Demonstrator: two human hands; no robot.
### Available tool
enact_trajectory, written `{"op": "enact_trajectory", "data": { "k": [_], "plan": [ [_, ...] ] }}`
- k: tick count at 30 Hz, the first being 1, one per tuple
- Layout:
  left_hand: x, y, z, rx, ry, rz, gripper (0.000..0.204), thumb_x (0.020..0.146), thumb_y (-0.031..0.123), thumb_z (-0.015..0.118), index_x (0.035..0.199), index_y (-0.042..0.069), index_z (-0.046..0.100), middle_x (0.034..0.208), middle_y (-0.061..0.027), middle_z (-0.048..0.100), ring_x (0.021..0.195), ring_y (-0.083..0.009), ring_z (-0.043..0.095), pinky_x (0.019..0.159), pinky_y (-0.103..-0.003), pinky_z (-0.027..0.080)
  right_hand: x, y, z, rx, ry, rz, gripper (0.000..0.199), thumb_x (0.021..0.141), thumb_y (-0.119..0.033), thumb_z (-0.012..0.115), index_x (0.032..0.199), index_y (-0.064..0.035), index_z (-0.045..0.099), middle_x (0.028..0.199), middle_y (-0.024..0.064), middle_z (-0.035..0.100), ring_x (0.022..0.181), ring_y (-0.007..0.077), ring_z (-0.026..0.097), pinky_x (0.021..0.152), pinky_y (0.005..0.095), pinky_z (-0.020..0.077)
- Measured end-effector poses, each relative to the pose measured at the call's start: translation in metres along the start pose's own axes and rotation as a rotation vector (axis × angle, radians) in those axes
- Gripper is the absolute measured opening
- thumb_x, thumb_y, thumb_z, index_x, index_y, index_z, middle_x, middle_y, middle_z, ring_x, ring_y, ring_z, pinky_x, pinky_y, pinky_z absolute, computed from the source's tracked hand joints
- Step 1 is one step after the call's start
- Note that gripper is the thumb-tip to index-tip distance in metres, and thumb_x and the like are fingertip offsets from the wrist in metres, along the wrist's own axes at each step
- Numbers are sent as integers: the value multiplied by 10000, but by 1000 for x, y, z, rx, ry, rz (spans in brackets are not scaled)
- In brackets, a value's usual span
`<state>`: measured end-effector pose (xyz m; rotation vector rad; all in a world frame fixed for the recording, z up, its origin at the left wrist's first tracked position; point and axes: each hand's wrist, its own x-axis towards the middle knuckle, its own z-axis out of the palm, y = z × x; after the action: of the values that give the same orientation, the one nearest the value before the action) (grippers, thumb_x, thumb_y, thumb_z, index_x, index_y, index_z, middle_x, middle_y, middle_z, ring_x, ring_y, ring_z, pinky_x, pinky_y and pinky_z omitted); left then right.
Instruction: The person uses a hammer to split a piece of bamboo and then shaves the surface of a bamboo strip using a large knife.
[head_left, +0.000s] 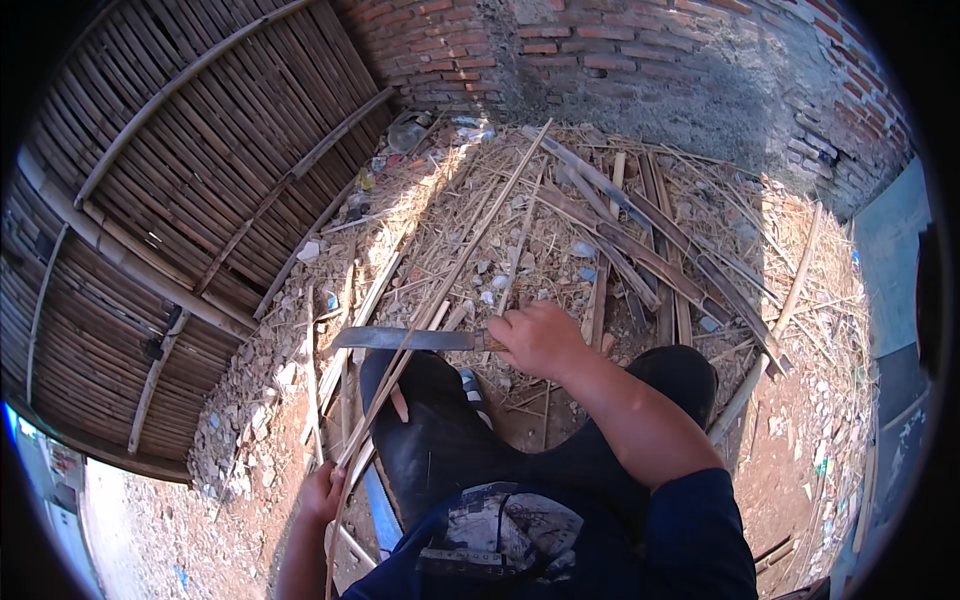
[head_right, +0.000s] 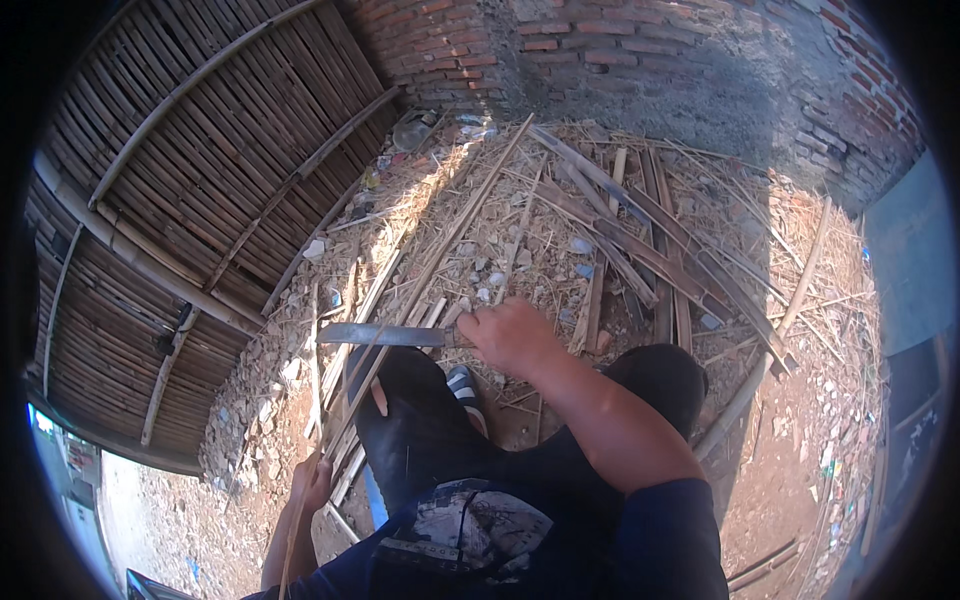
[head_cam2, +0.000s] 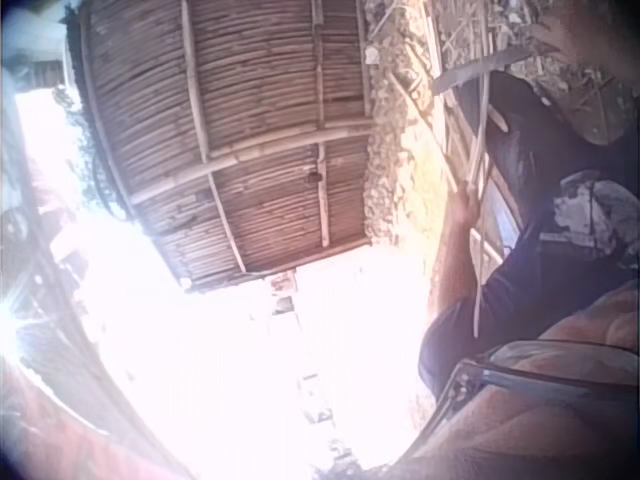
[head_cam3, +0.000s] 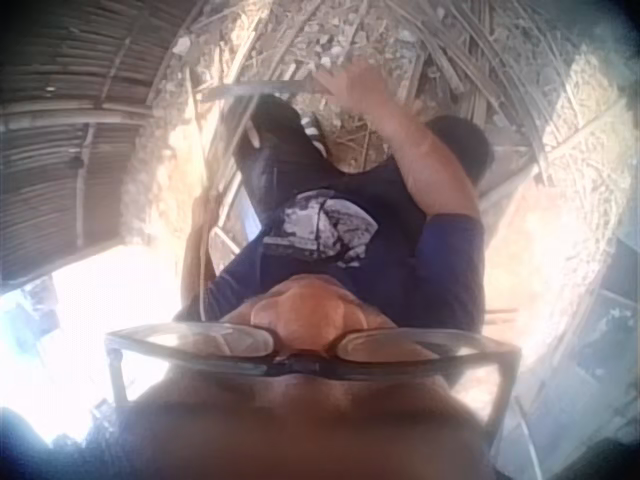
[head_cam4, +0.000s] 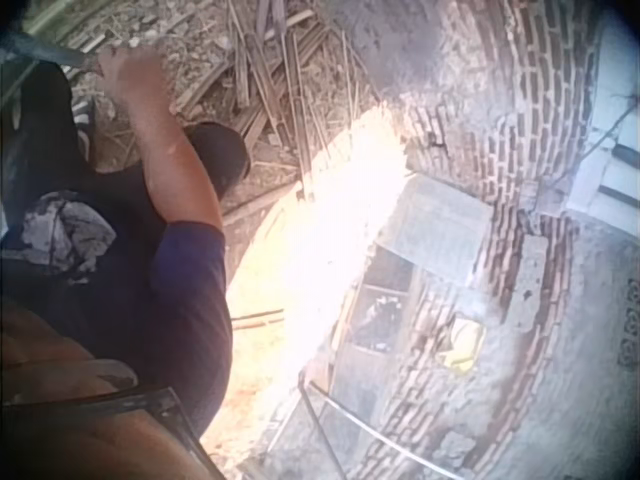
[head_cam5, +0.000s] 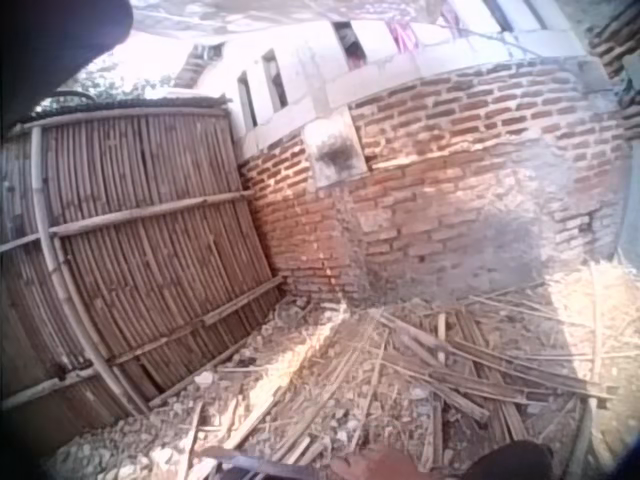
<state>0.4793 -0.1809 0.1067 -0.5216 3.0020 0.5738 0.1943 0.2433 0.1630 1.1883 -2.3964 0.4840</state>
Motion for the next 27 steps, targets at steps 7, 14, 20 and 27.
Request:
{"op": "enact_trajectory", "data": {
  "k": [7,14,20,27],
  "plan": [
    [-15,-9,-20,36,33,70,450,989,431,518,1041,-4,623,672,-262,619,714,-483,641,624,-526,493,2,38,-9,-39,98,196,357,724,-278,793,958,-114,578,798,81,652,738,321,659,706,445,508],
    [-11,18,-29,56,11,49,438,997,404,499,889,-12,584,704,-262,637,735,-477,650,640,-507,503,-5,51,-10,-5,79,349,342,744,-266,781,960,-103,572,806,101,658,751,334,658,697,467,506],
    [-7,13,-22,3,-16,8,444,990,411,518,935,-20,607,723,-262,648,742,-454,666,639,-489,507,-1,16,1,11,-44,86,355,730,-287,786,951,-114,568,814,82,654,774,311,667,735,451,500],
    [-14,-13,-22,42,20,70,409,979,371,538,1001,-32,608,670,-254,626,697,-463,648,621,-503,501,5,17,-2,-19,18,82,324,736,-267,788,935,-121,577,777,75,653,760,299,678,723,438,504]
  ]
}}
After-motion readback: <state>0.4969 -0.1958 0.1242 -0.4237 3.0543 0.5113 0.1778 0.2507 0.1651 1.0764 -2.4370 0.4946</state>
